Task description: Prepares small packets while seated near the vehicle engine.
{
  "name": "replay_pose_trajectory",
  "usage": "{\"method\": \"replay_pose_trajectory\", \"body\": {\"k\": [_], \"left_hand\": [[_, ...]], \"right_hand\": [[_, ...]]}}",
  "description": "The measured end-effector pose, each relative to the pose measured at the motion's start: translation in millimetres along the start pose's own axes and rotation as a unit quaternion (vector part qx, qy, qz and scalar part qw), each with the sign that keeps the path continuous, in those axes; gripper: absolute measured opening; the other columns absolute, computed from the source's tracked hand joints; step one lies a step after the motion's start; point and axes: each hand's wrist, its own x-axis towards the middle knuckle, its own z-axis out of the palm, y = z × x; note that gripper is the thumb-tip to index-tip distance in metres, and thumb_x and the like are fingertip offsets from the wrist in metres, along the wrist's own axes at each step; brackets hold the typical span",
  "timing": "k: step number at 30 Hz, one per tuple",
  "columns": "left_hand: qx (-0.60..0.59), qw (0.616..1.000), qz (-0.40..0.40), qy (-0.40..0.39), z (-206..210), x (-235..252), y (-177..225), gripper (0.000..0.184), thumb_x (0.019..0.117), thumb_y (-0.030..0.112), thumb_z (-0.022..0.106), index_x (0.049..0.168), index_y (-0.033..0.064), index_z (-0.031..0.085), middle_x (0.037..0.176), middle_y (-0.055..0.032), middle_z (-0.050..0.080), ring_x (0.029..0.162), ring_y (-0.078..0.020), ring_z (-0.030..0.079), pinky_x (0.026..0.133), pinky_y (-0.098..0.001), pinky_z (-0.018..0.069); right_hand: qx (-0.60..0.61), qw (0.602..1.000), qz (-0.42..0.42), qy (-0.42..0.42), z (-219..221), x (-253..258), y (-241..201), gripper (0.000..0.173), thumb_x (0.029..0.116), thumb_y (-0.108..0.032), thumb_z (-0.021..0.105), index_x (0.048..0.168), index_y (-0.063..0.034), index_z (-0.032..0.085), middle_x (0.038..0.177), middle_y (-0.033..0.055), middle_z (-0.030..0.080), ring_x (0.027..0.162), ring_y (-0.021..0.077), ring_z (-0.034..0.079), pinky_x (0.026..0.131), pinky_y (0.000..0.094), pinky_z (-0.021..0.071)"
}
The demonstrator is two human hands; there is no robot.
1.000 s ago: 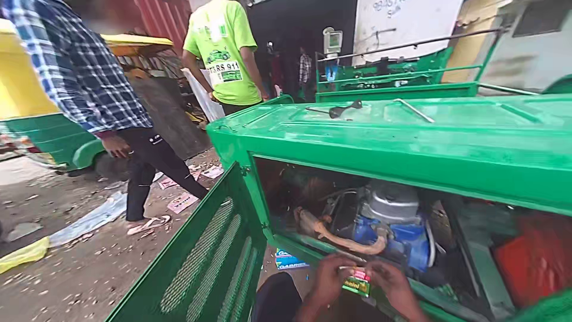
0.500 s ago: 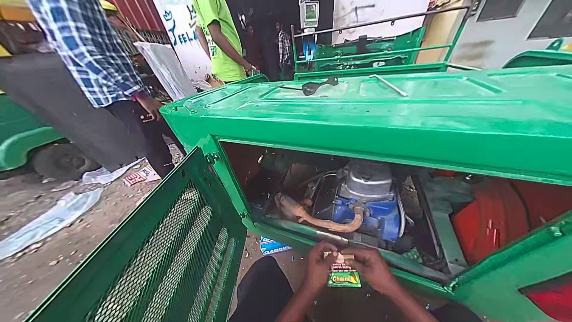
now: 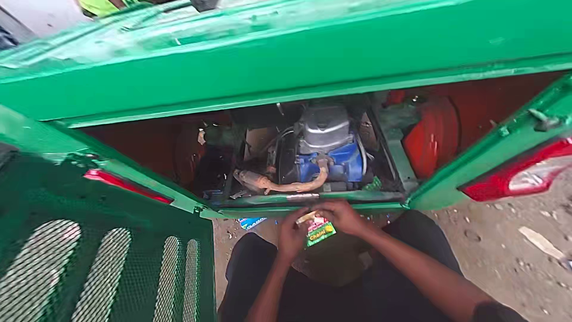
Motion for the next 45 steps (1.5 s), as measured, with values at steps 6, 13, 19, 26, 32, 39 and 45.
{"method": "replay_pose_trajectory", "body": {"k": [6,13,19,26,32,39,45], "left_hand": [[0.101,0.992,0.08,0.001,-7.9,-0.1,1.5,0.016,0.0973,0.015,0.068,0.106,0.0101,0.079,0.104,-0.0014,0.077,0.096,-0.0076,0.073,0.087,-0.0277,0.0623],[-0.039,0.999,0.016,-0.017,-9.7,0.9,14.9,0.016,0.099,0.008,0.064,0.107,0.0062,0.078,0.1,-0.0016,0.079,0.09,-0.0091,0.074,0.085,-0.0317,0.0637],[-0.017,0.996,0.007,-0.09,-31.4,6.8,8.5,0.013,0.0949,0.009,0.07,0.104,0.0056,0.08,0.103,-0.0046,0.078,0.097,-0.0124,0.074,0.091,-0.0336,0.0626],[-0.032,0.988,-0.099,-0.112,-46.4,-0.6,8.9,0.008,0.0881,0.008,0.078,0.094,0.003,0.08,0.091,-0.0055,0.078,0.084,-0.0124,0.074,0.083,-0.0347,0.0633],[0.041,0.98,-0.153,-0.122,-29.9,0.3,-0.1,0.008,0.0847,0.016,0.082,0.09,0.0109,0.081,0.087,0.0012,0.078,0.081,-0.0073,0.074,0.082,-0.0333,0.0627],[0.12,0.968,-0.08,-0.205,-29.8,-3.0,-4.8,0.03,0.0897,0.025,0.078,0.116,0.0102,0.074,0.09,-0.001,0.072,0.082,-0.0116,0.067,0.083,-0.0347,0.0582],[0.239,0.927,-0.1,-0.271,-24.3,0.1,3.4,0.017,0.0964,0.024,0.066,0.099,0.0171,0.082,0.107,0.0012,0.078,0.104,-0.0128,0.072,0.1,-0.0435,0.0551]], "right_hand": [[0.042,0.998,0.0,0.035,7.8,-5.2,-11.2,0.022,0.1047,-0.024,0.06,0.113,-0.0123,0.077,0.104,-0.0026,0.078,0.097,0.0029,0.071,0.093,0.0282,0.0575],[0.152,0.984,0.088,-0.026,8.6,-13.4,-11.5,0.028,0.0897,-0.013,0.079,0.117,-0.0079,0.075,0.107,0.0014,0.077,0.096,0.0084,0.073,0.091,0.032,0.0622],[0.045,0.997,0.046,-0.031,14.7,-6.3,-2.6,0.019,0.0973,-0.029,0.069,0.096,-0.0128,0.079,0.088,-0.0014,0.076,0.082,0.0071,0.07,0.081,0.0363,0.0571],[0.012,1.0,0.005,-0.015,28.4,-5.0,-11.1,0.022,0.0979,-0.029,0.07,0.116,-0.0196,0.076,0.106,-0.0021,0.076,0.099,0.0077,0.071,0.094,0.0336,0.0585],[-0.067,0.988,-0.124,-0.066,18.6,-12.8,-6.9,0.02,0.1035,-0.019,0.061,0.114,-0.0198,0.077,0.123,-0.001,0.072,0.121,0.0134,0.064,0.107,0.0333,0.0518],[-0.009,0.998,-0.002,-0.064,27.7,-17.2,-8.9,0.026,0.0978,-0.009,0.064,0.122,-0.0124,0.073,0.11,-0.0001,0.077,0.1,0.0091,0.073,0.096,0.0329,0.0588],[-0.08,0.995,-0.035,-0.039,27.0,-16.5,-11.4,0.021,0.0968,-0.016,0.069,0.117,-0.0108,0.073,0.105,0.0024,0.076,0.099,0.0136,0.072,0.095,0.0326,0.0587]]}}
